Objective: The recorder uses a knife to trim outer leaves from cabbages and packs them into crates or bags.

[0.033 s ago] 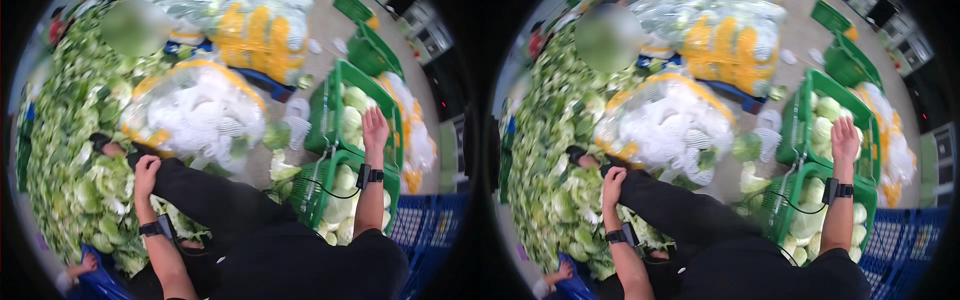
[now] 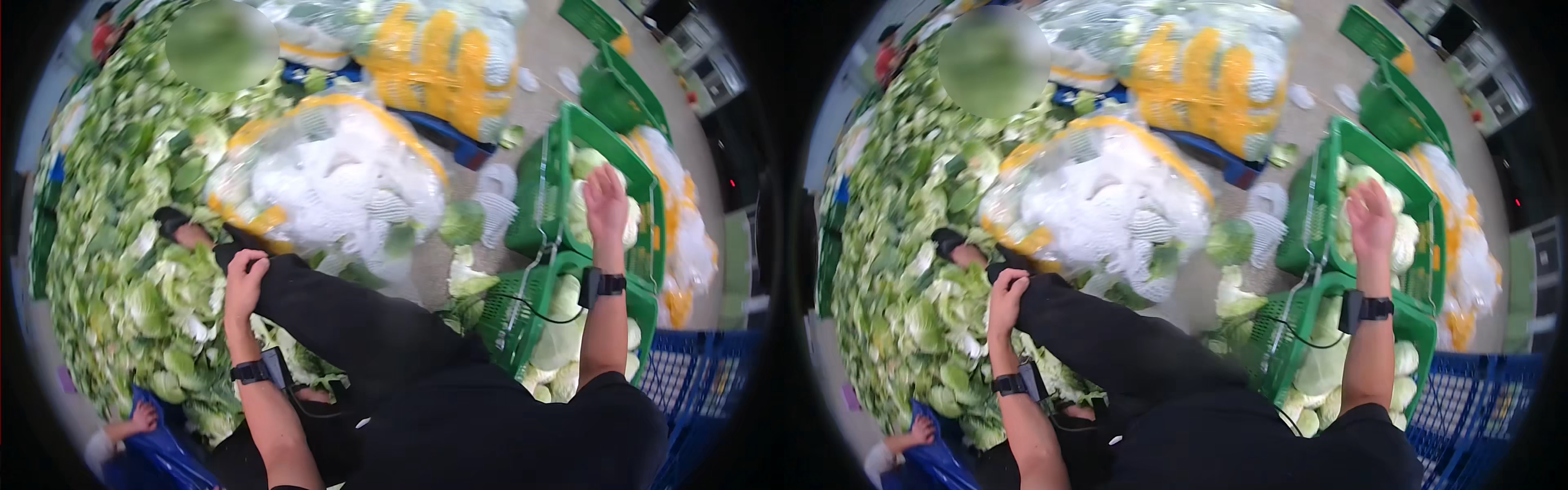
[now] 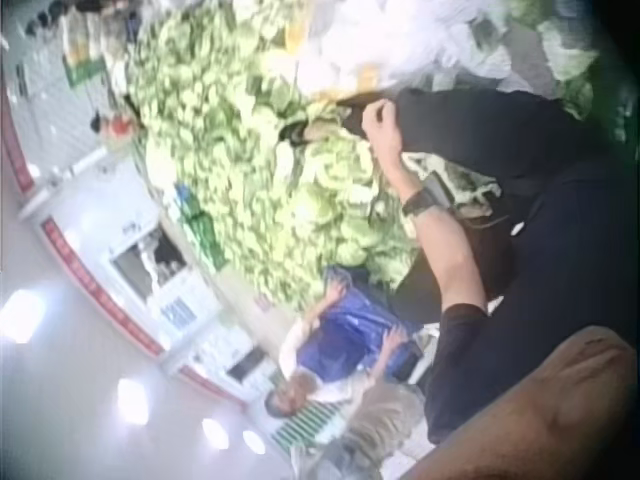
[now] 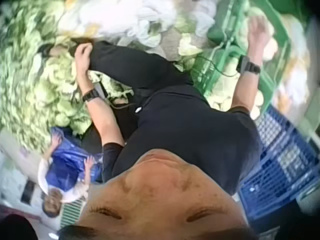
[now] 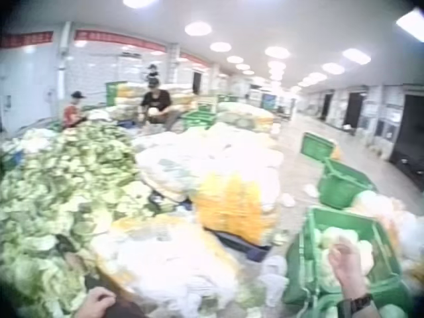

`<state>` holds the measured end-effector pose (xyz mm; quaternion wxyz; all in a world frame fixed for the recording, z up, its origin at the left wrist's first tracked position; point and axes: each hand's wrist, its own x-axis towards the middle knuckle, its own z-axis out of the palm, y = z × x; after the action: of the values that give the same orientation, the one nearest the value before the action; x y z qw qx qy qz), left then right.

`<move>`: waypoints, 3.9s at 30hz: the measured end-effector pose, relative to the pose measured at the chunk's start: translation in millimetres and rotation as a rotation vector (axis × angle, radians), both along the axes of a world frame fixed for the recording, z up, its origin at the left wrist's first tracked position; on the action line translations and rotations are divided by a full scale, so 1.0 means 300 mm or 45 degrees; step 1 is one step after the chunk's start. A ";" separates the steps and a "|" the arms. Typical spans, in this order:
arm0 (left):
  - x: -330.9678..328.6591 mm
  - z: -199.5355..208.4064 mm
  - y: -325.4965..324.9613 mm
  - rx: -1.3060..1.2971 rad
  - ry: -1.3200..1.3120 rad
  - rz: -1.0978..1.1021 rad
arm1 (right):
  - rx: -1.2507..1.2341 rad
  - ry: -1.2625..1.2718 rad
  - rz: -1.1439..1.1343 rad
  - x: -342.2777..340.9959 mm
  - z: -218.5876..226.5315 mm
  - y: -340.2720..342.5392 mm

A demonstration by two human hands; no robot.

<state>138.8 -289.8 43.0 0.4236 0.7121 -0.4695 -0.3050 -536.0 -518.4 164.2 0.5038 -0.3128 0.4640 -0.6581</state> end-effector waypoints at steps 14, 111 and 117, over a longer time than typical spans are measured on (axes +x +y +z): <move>-0.003 0.236 0.206 0.346 -0.309 0.157 | -0.664 2.119 1.644 1.618 -1.068 0.041; -0.319 0.185 -0.260 -0.397 2.081 -0.122 | -0.642 0.668 1.110 1.276 -0.029 -0.101; -0.325 0.203 -0.373 -0.225 1.165 0.225 | -0.411 0.021 1.270 1.561 -0.434 -0.002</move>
<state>41.4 -401.8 103.8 0.6701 0.5030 -0.1965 -0.5092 -67.8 -519.1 34.0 0.6976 -0.5746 0.1551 -0.3989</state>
